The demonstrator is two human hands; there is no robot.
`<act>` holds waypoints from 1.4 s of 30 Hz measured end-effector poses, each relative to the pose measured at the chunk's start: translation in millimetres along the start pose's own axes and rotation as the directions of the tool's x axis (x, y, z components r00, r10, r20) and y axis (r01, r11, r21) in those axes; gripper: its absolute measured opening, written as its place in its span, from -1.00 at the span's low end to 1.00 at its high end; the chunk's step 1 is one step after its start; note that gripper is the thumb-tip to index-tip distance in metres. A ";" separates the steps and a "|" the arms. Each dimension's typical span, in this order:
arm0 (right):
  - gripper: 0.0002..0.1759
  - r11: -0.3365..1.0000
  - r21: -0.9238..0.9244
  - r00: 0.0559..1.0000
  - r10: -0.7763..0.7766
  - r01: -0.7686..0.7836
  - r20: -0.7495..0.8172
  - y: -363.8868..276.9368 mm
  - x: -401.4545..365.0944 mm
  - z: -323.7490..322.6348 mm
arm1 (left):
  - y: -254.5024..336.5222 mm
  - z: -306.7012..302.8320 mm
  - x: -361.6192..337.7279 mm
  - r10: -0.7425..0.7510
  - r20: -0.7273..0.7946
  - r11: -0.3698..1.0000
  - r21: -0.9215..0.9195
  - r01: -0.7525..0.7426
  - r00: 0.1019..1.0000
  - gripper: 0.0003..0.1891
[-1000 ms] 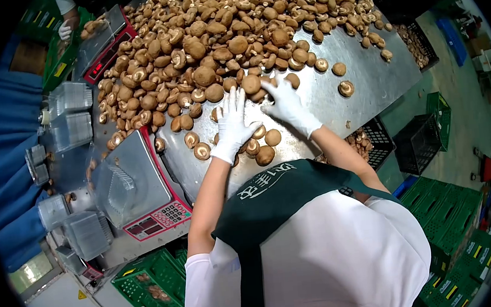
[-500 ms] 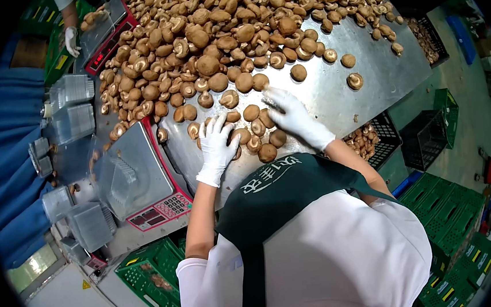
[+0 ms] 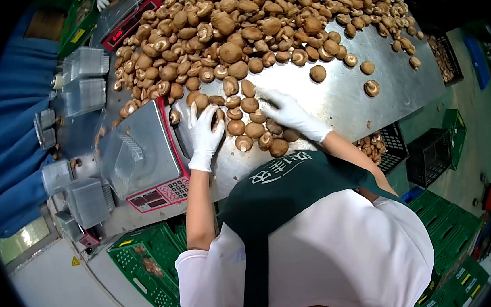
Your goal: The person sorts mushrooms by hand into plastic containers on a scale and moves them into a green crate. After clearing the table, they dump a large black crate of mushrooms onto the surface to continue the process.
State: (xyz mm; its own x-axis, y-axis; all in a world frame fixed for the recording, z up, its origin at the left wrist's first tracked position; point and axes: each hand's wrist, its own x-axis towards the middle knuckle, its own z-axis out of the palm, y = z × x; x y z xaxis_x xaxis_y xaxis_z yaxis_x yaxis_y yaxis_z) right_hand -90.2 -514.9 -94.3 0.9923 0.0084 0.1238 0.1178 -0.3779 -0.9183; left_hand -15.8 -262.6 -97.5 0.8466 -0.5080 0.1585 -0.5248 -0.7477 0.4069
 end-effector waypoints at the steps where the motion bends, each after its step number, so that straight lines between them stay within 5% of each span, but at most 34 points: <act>1: -0.47 0.989 -0.017 0.983 0.142 -0.145 -0.113 -4.0 -0.9 -9.7 | -1.2 -0.4 -9.0 -0.033 0.011 0.999 -0.042 0.034 0.999 -0.58; 3: -0.53 0.952 -0.260 0.910 0.041 -0.161 -0.413 2.7 0.2 -37.8 | 1.7 0.1 -24.6 -0.103 0.019 0.984 -0.143 0.104 0.995 -0.58; 4: -0.55 0.920 -0.326 0.875 0.037 -0.219 -0.483 12.8 1.1 -52.6 | 3.2 1.0 -30.7 -0.088 -0.011 0.988 -0.125 0.086 0.996 -0.56; 5: -0.55 0.814 -0.561 0.839 -0.196 -0.150 -0.508 33.7 2.4 -67.2 | 6.5 0.4 -34.7 -0.069 -0.032 0.989 -0.135 0.064 0.997 -0.52; 6: -0.54 0.750 -0.610 0.843 -0.135 -0.257 -0.521 49.6 -1.1 -75.0 | 10.2 -0.5 -37.3 -0.049 -0.054 0.988 -0.147 0.040 0.997 -0.48; 11: -0.43 0.927 -0.323 0.949 0.092 -0.193 -0.303 27.9 -25.0 -56.0 | 20.2 1.1 -46.0 -0.173 -0.167 0.937 -0.332 0.110 0.971 -0.34; 12: -0.36 0.921 -0.021 0.913 0.383 -0.389 -0.140 19.6 -35.3 -49.9 | 19.2 1.7 -48.5 -0.211 -0.208 0.928 -0.349 0.129 0.955 -0.30; 14: -0.30 0.979 -0.109 0.985 0.173 -0.175 -0.026 11.3 -46.7 -29.7 | 18.7 0.6 -53.3 -0.245 -0.198 0.931 -0.321 0.174 0.949 -0.25; 17: -0.28 0.989 0.027 0.985 0.146 -0.145 -0.086 3.2 -53.1 -31.9 | 26.6 -10.6 -61.6 -0.286 -0.072 0.901 -0.360 0.242 0.956 -0.13; 22: 0.04 0.928 -0.332 0.983 0.182 -0.170 0.003 -10.4 -71.2 -65.8 | 33.4 -13.5 -83.8 -0.251 0.055 0.904 -0.343 0.254 0.966 0.06; 28: 0.33 0.761 -0.649 0.958 0.200 -0.020 0.205 1.7 -89.0 -45.1 | 63.9 -3.4 -81.2 -0.258 0.223 0.966 0.033 0.258 0.940 0.26; 32: 0.19 0.809 -0.587 0.991 0.099 -0.027 0.091 -4.1 -68.0 -19.6 | 61.1 18.7 -69.3 -0.311 0.132 0.950 0.058 0.306 0.941 0.25; 37: 0.02 0.737 -0.629 0.968 -0.158 0.247 0.195 -13.1 -29.2 7.2 | 30.4 28.7 -60.5 -0.337 -0.078 0.939 0.047 0.341 0.938 -0.12; 42: -0.01 0.655 -0.678 0.938 -0.164 0.334 0.304 -15.4 -8.4 20.2 | 12.5 8.2 -42.2 -0.125 -0.333 0.985 -0.154 0.077 0.935 -0.41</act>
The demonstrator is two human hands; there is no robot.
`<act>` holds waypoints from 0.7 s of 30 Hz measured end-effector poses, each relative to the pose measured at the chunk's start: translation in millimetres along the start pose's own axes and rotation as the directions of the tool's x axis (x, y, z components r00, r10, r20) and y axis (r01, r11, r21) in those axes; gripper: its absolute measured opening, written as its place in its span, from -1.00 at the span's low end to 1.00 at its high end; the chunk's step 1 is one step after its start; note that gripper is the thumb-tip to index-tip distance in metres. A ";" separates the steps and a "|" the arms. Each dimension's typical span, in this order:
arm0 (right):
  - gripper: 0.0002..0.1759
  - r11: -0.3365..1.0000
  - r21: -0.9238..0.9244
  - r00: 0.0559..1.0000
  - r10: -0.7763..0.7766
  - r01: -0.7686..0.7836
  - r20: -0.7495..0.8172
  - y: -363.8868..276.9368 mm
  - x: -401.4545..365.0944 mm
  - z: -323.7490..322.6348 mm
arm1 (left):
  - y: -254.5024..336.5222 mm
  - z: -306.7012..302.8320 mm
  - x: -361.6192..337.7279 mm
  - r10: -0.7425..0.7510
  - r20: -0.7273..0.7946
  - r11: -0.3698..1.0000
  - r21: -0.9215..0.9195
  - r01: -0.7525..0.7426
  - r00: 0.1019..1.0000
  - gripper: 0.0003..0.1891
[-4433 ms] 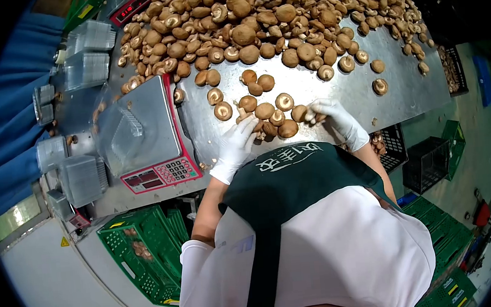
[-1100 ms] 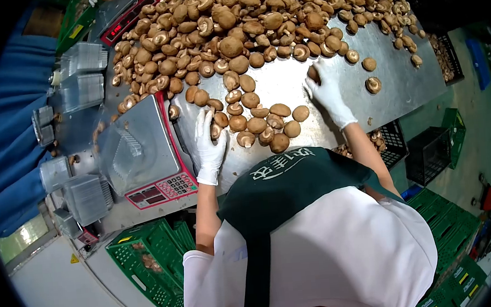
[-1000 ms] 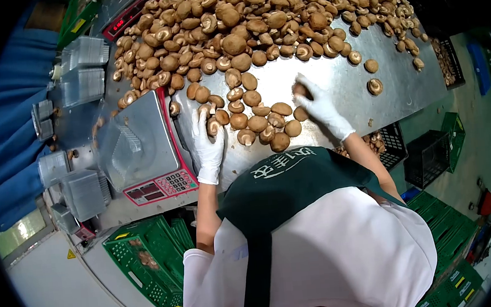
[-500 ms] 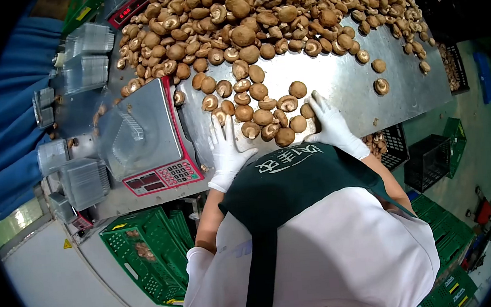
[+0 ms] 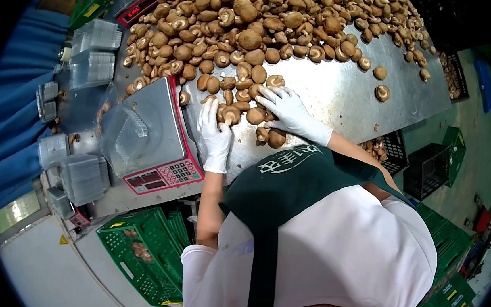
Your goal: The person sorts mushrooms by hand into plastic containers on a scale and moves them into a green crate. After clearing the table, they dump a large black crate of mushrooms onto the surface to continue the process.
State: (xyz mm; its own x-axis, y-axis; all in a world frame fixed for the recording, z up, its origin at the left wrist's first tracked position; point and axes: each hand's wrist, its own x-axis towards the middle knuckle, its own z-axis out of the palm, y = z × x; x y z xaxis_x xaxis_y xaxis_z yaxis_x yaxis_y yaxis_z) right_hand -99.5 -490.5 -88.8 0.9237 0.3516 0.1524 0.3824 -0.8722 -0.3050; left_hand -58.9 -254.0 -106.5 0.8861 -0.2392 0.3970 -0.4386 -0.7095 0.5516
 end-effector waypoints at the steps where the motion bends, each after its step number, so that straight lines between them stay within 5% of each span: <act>1: -0.07 0.999 0.023 0.999 -0.044 0.045 -0.032 1.0 3.4 -2.1 | 2.5 0.3 5.0 -0.012 0.006 0.999 -0.050 0.012 1.000 -0.48; 3: -0.19 0.983 0.148 0.992 -0.102 0.112 -0.073 4.8 7.8 -3.5 | 14.7 3.1 21.2 -0.048 -0.003 0.985 -0.169 0.047 0.999 -0.64; 4: -0.19 0.982 0.146 0.991 -0.108 0.118 -0.073 6.7 8.2 -6.0 | 17.3 6.3 28.1 -0.104 0.079 0.975 -0.191 0.117 0.991 -0.70; 6: -0.27 0.882 0.467 0.984 0.022 0.063 -0.176 11.6 7.6 -13.7 | 31.6 1.9 49.3 -0.295 0.376 0.925 -0.118 0.361 0.879 -0.68; 7: -0.34 0.868 0.497 0.970 0.105 0.017 -0.218 15.3 4.1 -13.7 | 41.5 -0.9 59.2 -0.294 0.373 0.925 -0.123 0.361 0.880 -0.68; 9: -0.38 0.861 0.497 0.946 0.242 -0.107 -0.216 23.8 -5.1 -12.5 | 57.5 -4.2 76.4 -0.365 0.478 0.929 0.247 0.277 0.799 -0.50; 13: -0.44 0.821 0.520 0.905 0.381 -0.237 -0.188 34.2 -28.3 -7.0 | 58.0 3.0 98.0 -0.379 0.589 0.918 0.336 0.211 0.714 -0.48; 18: -0.56 0.819 0.514 0.898 0.397 -0.253 -0.189 31.9 -32.1 -8.9 | 39.9 -1.5 79.9 -0.323 0.570 0.946 0.170 0.277 0.755 -0.53; 21: -0.68 0.895 0.428 0.929 0.260 -0.128 -0.265 28.7 -6.3 -7.4 | 5.8 8.9 42.3 -0.158 0.290 0.940 -0.247 0.233 0.944 -0.69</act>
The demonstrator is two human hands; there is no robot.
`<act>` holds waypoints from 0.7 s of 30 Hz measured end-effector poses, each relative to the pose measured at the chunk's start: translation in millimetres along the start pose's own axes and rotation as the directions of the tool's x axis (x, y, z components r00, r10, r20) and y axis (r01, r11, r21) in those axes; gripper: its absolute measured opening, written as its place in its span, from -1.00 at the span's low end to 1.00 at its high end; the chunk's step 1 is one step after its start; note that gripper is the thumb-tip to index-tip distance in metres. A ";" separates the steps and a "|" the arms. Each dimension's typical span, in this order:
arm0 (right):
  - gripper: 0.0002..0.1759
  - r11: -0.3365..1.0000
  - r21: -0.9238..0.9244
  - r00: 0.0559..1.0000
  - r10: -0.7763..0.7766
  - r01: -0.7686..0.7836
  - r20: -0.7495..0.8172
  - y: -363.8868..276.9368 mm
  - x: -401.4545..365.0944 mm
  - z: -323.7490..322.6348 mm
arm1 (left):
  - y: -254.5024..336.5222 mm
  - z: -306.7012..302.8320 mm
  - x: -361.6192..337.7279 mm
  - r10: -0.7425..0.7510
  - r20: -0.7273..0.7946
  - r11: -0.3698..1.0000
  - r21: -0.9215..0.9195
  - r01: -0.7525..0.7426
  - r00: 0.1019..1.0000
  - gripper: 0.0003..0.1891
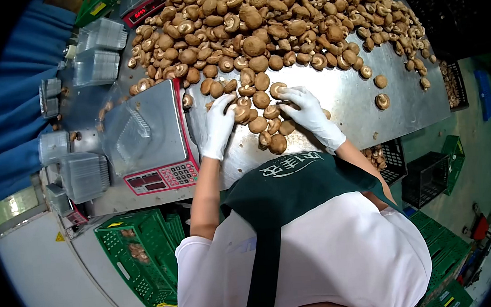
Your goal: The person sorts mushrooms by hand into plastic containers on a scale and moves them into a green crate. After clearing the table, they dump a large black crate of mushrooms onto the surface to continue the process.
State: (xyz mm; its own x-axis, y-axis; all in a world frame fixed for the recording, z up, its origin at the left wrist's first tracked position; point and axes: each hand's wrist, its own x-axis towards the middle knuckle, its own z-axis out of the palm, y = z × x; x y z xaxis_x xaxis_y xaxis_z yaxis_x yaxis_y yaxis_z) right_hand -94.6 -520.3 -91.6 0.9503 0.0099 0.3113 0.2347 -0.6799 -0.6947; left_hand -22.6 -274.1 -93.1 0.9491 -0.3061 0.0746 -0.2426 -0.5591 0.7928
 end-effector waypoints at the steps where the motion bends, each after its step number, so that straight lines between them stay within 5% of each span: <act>1: -0.72 0.994 -0.034 0.995 -0.101 0.101 0.020 -1.7 8.6 6.2 | 2.9 -3.4 -10.6 -0.031 -0.055 0.999 -0.009 0.031 0.998 -0.67; 7: -0.77 0.788 -0.346 0.840 -0.369 0.510 0.398 -29.9 56.4 56.2 | 4.5 -6.3 -59.1 0.022 -0.265 0.999 -0.035 -0.032 0.964 -0.60; 8: -0.77 0.716 -0.395 0.817 -0.487 0.576 0.310 -34.9 61.1 65.0 | 3.8 -3.5 -65.7 0.088 -0.250 0.996 0.007 -0.089 0.964 -0.58; 11: -0.83 0.801 -0.414 0.901 -0.364 0.432 0.234 -30.5 67.1 102.5 | 3.0 11.8 -77.8 0.182 -0.222 0.983 0.080 -0.168 0.958 -0.58; 13: -0.83 0.879 -0.350 0.919 -0.205 0.324 0.336 -9.5 67.2 123.0 | -4.1 15.3 -78.1 0.340 -0.154 0.930 0.202 -0.308 0.928 -0.58; 17: -0.71 0.992 0.128 0.968 -0.016 -0.017 0.250 -29.5 59.9 74.2 | -4.7 12.8 -89.7 0.156 -0.258 0.987 0.016 -0.157 0.953 -0.57; 19: -0.60 0.915 0.288 0.928 0.185 -0.283 0.322 -25.1 59.8 57.4 | -4.1 4.7 -85.3 0.117 -0.337 0.992 -0.010 -0.127 0.934 -0.62; 21: -0.59 0.619 0.537 0.815 0.367 -0.573 0.447 -21.8 60.0 38.0 | -9.1 -0.4 -78.1 0.107 -0.391 0.993 0.096 -0.075 0.914 -0.64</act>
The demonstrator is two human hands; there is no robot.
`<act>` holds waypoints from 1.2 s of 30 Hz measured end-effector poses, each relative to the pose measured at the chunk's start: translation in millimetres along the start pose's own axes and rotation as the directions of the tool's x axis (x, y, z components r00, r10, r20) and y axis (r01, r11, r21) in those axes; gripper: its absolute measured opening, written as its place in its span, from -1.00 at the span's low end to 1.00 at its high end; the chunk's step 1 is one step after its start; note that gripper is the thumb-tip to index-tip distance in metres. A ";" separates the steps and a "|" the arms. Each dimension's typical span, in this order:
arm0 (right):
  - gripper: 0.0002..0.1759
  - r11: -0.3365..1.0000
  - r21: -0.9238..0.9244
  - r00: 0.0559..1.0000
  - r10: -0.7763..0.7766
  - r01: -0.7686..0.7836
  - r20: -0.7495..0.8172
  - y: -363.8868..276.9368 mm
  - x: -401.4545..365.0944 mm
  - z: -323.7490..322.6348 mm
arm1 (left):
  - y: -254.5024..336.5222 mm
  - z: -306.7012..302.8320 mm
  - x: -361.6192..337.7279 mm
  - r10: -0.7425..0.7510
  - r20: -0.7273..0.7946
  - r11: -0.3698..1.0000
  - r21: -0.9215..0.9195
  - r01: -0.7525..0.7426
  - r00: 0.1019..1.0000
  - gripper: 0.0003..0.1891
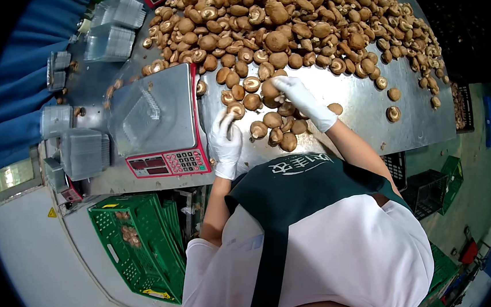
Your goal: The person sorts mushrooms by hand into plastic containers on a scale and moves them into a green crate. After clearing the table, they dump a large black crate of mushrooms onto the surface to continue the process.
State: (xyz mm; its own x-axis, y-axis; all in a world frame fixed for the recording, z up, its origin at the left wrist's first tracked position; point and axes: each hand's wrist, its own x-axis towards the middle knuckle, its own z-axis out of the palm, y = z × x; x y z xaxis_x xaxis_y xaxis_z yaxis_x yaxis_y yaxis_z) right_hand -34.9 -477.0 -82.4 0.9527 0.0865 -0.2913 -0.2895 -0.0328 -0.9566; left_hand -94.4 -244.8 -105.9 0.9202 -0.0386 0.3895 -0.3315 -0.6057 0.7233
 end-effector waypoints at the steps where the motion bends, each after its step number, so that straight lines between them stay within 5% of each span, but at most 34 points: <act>1: -0.62 0.980 0.188 0.998 0.062 -0.064 0.017 -9.8 -2.9 -6.8 | -3.9 2.6 5.9 -0.067 -0.018 0.997 -0.042 0.066 0.998 -0.66; 3: -0.70 0.805 0.549 0.974 0.200 -0.227 0.110 -19.5 -2.7 -15.7 | -10.1 6.4 15.7 -0.153 -0.057 0.986 -0.073 0.149 0.987 -0.66; 4: -0.70 0.805 0.548 0.973 0.200 -0.228 0.112 -21.9 1.3 -14.0 | -10.8 6.6 20.6 -0.211 -0.066 0.974 -0.098 0.204 0.975 -0.67; 6: -0.67 0.959 0.284 0.996 -0.045 0.020 0.083 -28.6 10.7 -5.1 | -9.5 6.6 25.9 -0.234 -0.070 0.968 -0.114 0.225 0.970 -0.67; 7: -0.67 0.999 -0.029 0.989 0.049 -0.045 0.141 -35.9 14.6 -1.6 | -10.6 8.0 26.5 -0.269 -0.068 0.955 -0.148 0.257 0.961 -0.67; 8: -0.74 0.945 -0.290 0.986 -0.124 0.153 0.114 -35.8 21.0 15.3 | -11.0 8.5 26.7 -0.305 -0.064 0.940 -0.180 0.289 0.950 -0.67; 10: -0.79 0.563 -0.722 0.899 -0.394 0.402 0.192 -36.2 24.2 47.8 | -8.7 8.7 25.6 -0.318 -0.046 0.936 -0.172 0.306 0.947 -0.67; 12: -0.83 0.213 -0.861 0.855 -0.364 0.463 0.370 -2.4 51.6 72.1 | -6.0 7.5 22.4 -0.335 -0.029 0.931 -0.164 0.326 0.942 -0.67; 16: -0.80 0.189 -0.834 0.825 -0.365 0.519 0.431 12.4 65.2 82.1 | -17.8 6.0 13.9 -0.360 -0.010 0.917 -0.192 0.351 0.933 -0.68; 19: -0.52 0.532 -0.744 0.915 -0.233 0.404 0.330 -22.3 38.0 47.8 | -22.0 2.0 9.0 -0.319 -0.014 0.940 -0.129 0.315 0.948 -0.69; 21: -0.43 0.820 -0.511 0.952 -0.128 0.259 0.278 -32.2 11.3 6.4 | -17.4 -1.0 8.6 -0.312 -0.011 0.947 -0.077 0.310 0.950 -0.68; 23: -0.39 0.915 -0.349 0.974 -0.150 0.202 0.169 -28.8 -22.7 -45.2 | -19.8 -0.3 7.7 -0.322 0.014 0.943 -0.083 0.322 0.947 -0.67; 25: -0.42 0.867 -0.480 0.989 0.079 -0.130 -0.125 -46.4 -73.5 -93.7 | -22.6 2.7 7.2 -0.330 0.053 0.936 -0.108 0.334 0.942 -0.65; 28: -0.42 0.868 -0.481 0.934 -0.058 -0.128 -0.353 -11.7 -148.5 -169.1 | -13.2 6.6 12.1 -0.320 0.117 0.941 -0.076 0.330 0.940 -0.57; 32: -0.41 0.865 -0.335 0.872 0.205 -0.374 -0.445 34.2 -240.4 -242.5 | 1.7 13.9 19.9 -0.301 0.195 0.942 -0.092 0.323 0.933 -0.47; 33: -0.36 0.726 -0.395 0.804 0.374 -0.564 -0.462 22.9 -249.2 -240.4 | 7.4 15.4 21.5 -0.300 0.219 0.947 -0.052 0.318 0.929 -0.43; 34: -0.36 0.727 -0.387 0.800 0.376 -0.567 -0.467 19.9 -252.5 -235.7 | 10.8 16.4 21.9 -0.300 0.240 0.950 -0.010 0.311 0.923 -0.39; 36: -0.27 0.388 -0.797 0.876 0.063 -0.462 -0.477 15.8 -249.5 -219.4 | 10.1 16.1 21.8 -0.315 0.269 0.944 -0.012 0.330 0.910 -0.35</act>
State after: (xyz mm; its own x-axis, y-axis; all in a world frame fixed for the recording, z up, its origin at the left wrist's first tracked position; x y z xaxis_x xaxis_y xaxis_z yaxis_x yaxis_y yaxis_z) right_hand -256.8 -717.6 -23.5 0.8607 -0.4016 -0.3129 -0.4792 -0.8466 -0.2315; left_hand -74.4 -264.5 -99.3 0.9980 -0.0581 -0.0264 -0.0118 -0.5750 0.8181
